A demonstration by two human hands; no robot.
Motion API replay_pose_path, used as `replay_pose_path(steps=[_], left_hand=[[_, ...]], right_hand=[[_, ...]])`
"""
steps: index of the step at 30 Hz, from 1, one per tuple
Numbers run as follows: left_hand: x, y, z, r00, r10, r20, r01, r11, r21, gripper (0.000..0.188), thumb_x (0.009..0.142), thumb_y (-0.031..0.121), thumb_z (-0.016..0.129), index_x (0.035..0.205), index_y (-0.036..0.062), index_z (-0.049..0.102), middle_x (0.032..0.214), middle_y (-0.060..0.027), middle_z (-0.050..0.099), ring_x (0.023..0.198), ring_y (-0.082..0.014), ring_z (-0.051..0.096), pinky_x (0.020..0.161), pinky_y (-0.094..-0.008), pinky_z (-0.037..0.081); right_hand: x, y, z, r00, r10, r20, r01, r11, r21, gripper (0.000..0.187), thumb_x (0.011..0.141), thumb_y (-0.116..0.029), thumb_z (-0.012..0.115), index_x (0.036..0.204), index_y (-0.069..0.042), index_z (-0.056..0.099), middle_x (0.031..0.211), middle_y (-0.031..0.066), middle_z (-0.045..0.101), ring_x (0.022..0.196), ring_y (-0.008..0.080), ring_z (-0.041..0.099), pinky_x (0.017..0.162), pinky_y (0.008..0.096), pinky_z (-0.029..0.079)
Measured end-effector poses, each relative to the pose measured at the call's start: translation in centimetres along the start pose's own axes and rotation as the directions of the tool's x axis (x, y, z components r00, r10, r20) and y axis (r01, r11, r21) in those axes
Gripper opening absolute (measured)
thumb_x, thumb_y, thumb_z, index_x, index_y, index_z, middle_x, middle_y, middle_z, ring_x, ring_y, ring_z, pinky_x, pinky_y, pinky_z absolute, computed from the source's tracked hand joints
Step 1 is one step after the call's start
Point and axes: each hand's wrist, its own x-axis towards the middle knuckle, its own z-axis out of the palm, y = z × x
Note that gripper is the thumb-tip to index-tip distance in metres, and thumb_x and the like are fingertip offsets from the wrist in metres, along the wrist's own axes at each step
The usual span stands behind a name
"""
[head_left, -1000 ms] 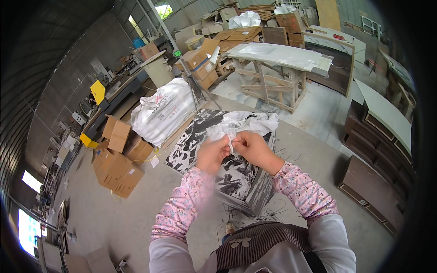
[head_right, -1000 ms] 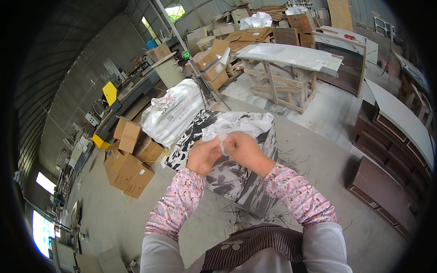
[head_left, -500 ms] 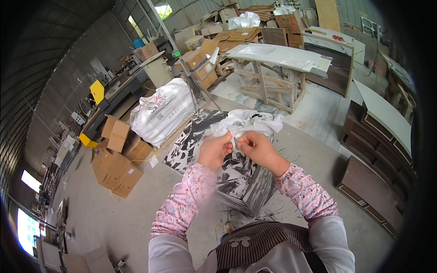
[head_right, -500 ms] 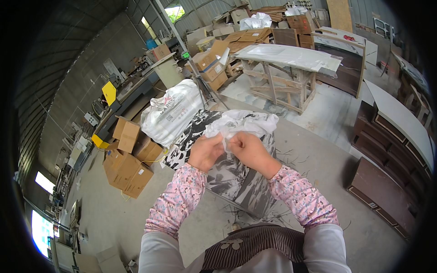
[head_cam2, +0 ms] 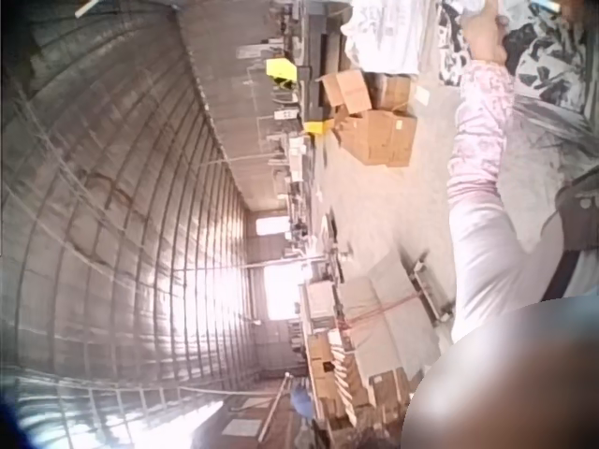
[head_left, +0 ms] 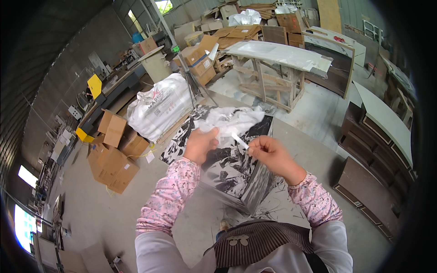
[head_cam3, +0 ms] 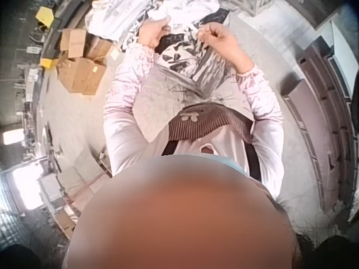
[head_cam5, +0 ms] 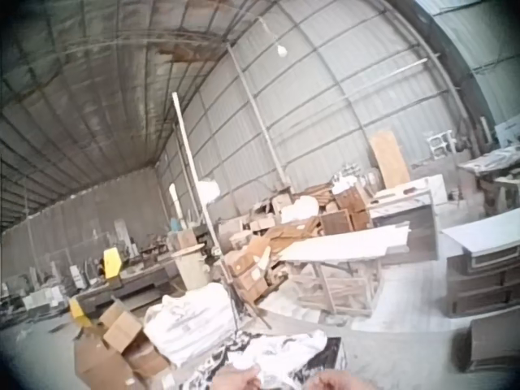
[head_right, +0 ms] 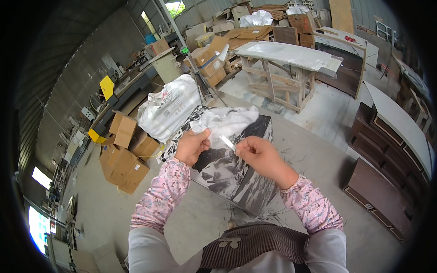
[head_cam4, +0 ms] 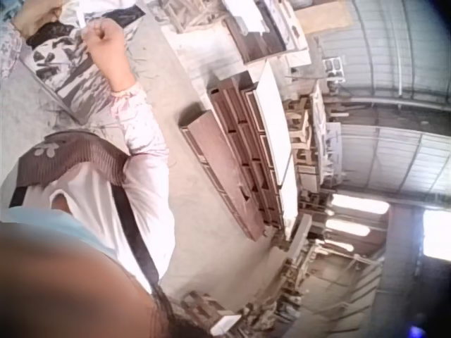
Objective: The person peels protective film from the edges and corners of a large black marble slab. They remove small strips and crumpled pieces by hand, working along the slab's perimeter.
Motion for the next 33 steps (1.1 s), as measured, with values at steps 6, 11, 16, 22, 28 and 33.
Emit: replay_pose_path(steps=[6,11,16,22,28,33], left_hand=[[-2.4,1.4,-1.4,0.983,-0.072,0.17,0.058,0.995,0.086,0.033,0.1,0.012,0.068,0.128,-0.0015,0.058,0.114,-0.0077,0.068,0.095,-0.0179,0.071,0.072,-0.027,0.057],[-6.8,0.6,-4.5,0.992,-0.005,0.122,-0.001,0.999,0.051,0.038,0.101,0.007,0.063,0.136,-0.0045,0.055,0.12,-0.011,0.069,0.097,-0.0179,0.071,0.076,-0.0282,0.057],[-13.4,-2.9,-7.0,0.972,0.218,0.083,-0.222,0.974,0.042,0.01,0.099,0.005,0.066,0.106,-0.0023,0.068,0.095,-0.0063,0.072,0.082,-0.0148,0.068,0.068,-0.0276,0.053],[-18.2,-7.1,-7.6,0.812,0.577,-0.086,-0.526,0.789,0.318,0.024,0.091,0.011,0.08,0.077,-0.0002,0.063,0.074,-0.0065,0.065,0.064,-0.0209,0.06,0.061,-0.0332,0.049],[-15.8,-9.2,-8.3,0.495,0.758,-0.425,-0.598,0.652,0.466,0.026,0.086,0.005,0.08,0.11,0.0033,0.071,0.108,-0.0115,0.067,0.094,-0.0322,0.064,0.077,-0.0385,0.051],[-12.3,-13.5,-9.7,0.541,0.616,-0.572,-0.555,0.773,0.307,0.018,0.09,0.006,0.078,0.105,0.0052,0.07,0.103,-0.0106,0.066,0.087,-0.0272,0.064,0.072,-0.0353,0.05]], right_hand=[[0.1,-1.7,0.1,0.999,0.041,0.022,-0.041,0.999,-0.021,0.013,0.102,-0.012,0.07,0.105,0.0,0.069,0.09,-0.0055,0.065,0.081,0.0014,0.054,0.07,0.0213,0.046],[0.7,-2.7,1.1,0.992,0.082,0.097,-0.079,0.996,-0.028,0.013,0.102,-0.012,0.069,0.108,-0.001,0.067,0.089,-0.0044,0.065,0.078,0.0018,0.058,0.065,0.0209,0.047],[1.3,-4.9,2.6,0.976,0.11,0.187,-0.099,0.993,-0.065,0.012,0.102,-0.009,0.069,0.11,-0.001,0.065,0.09,-0.0031,0.065,0.072,0.0042,0.06,0.061,0.0212,0.048],[4.1,-6.3,7.8,0.887,-0.012,0.461,0.272,0.82,-0.504,0.013,0.095,0.0,0.067,0.108,-0.002,0.069,0.099,0.0098,0.064,0.085,0.0219,0.066,0.072,0.0321,0.053],[7.4,-5.6,15.1,0.716,-0.054,0.696,0.585,0.592,-0.555,0.016,0.09,0.0,0.07,0.105,-0.004,0.071,0.096,0.0137,0.064,0.084,0.0337,0.066,0.074,0.0399,0.054],[11.4,-4.0,21.4,0.604,-0.065,0.794,0.717,0.479,-0.506,0.014,0.09,-0.002,0.071,0.104,-0.002,0.071,0.094,0.0159,0.067,0.088,0.0389,0.066,0.076,0.044,0.055]])
